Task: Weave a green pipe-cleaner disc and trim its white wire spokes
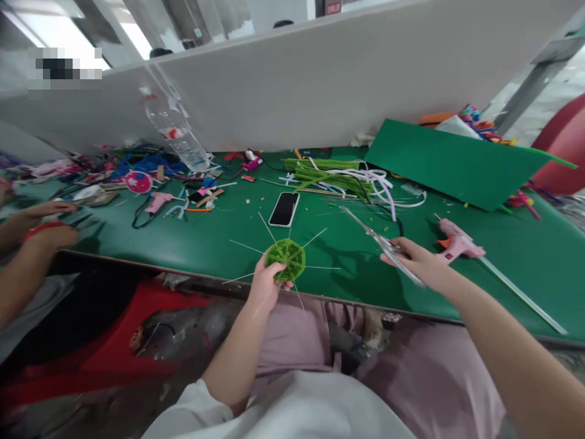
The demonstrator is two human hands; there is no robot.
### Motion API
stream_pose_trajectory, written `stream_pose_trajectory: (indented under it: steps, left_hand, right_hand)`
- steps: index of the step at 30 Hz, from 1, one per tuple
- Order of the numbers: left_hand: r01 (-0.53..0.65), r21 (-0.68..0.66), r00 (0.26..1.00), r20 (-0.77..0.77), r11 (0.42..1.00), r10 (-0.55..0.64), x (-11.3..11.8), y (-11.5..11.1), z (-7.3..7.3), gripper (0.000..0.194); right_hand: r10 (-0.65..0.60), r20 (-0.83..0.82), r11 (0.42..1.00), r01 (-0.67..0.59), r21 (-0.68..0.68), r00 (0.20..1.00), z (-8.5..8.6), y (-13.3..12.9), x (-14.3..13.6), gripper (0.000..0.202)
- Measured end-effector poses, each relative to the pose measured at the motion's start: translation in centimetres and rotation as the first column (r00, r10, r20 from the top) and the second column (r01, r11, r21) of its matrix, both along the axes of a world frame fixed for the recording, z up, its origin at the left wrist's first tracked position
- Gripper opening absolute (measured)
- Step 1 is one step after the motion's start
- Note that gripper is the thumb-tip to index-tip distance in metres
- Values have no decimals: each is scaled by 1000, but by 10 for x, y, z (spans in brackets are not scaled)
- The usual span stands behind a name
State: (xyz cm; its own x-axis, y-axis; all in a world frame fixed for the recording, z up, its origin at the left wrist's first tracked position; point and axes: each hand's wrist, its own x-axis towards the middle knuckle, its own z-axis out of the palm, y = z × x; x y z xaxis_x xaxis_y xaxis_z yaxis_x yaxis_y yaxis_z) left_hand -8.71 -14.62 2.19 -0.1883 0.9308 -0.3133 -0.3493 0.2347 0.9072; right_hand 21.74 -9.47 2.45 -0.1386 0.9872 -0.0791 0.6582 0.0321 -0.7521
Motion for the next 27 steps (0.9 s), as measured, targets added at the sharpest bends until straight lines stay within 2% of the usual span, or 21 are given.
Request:
stream_pose_trajectory:
  steps: [2,4,8,10,13,15,18,22,27]
  left_hand:
    - [-2,8,1000,-9,1000,2,0,3,-3,48]
    - [-1,6,1000,-13,1000,2,1,6,-5,46]
    - [18,-14,1000,-15,1000,-19,5,9,-8,45]
    - [33,-24,999,-21,999,-34,6,10,-9,48]
    - [97,-35,994,-37,995,-98,6,8,-9,55]
    - [165,-25,985,-36,986,-166,6,6,-6,57]
    - [208,-8,978,-15,978,-208,6,5,-5,57]
    - [143,-44,990,19,989,-142,8,9,-9,57]
    - [160,-84,982,114,984,-150,11,15,-13,57]
  right_hand:
    - [69,-4,997,-69,-43,998,0,-4,0,48]
    - [77,64,997,-75,-25,995,-3,-8,0,53]
    - [-54,349,970,-34,239,936,-11,-17,-1,66]
    - [-29,361,956,-80,284,932,-13,-25,-2,59]
    - [74,307,965,-146,218,949,-14,-38,-4,39]
    - [99,299,969,-160,189,949,-13,-45,-6,31]
    - [39,355,958,-136,251,934,-14,-52,-7,31]
    - [-97,450,922,-91,377,888,-19,-54,-5,30]
    - [-118,474,901,-106,420,873,-23,-56,-5,26]
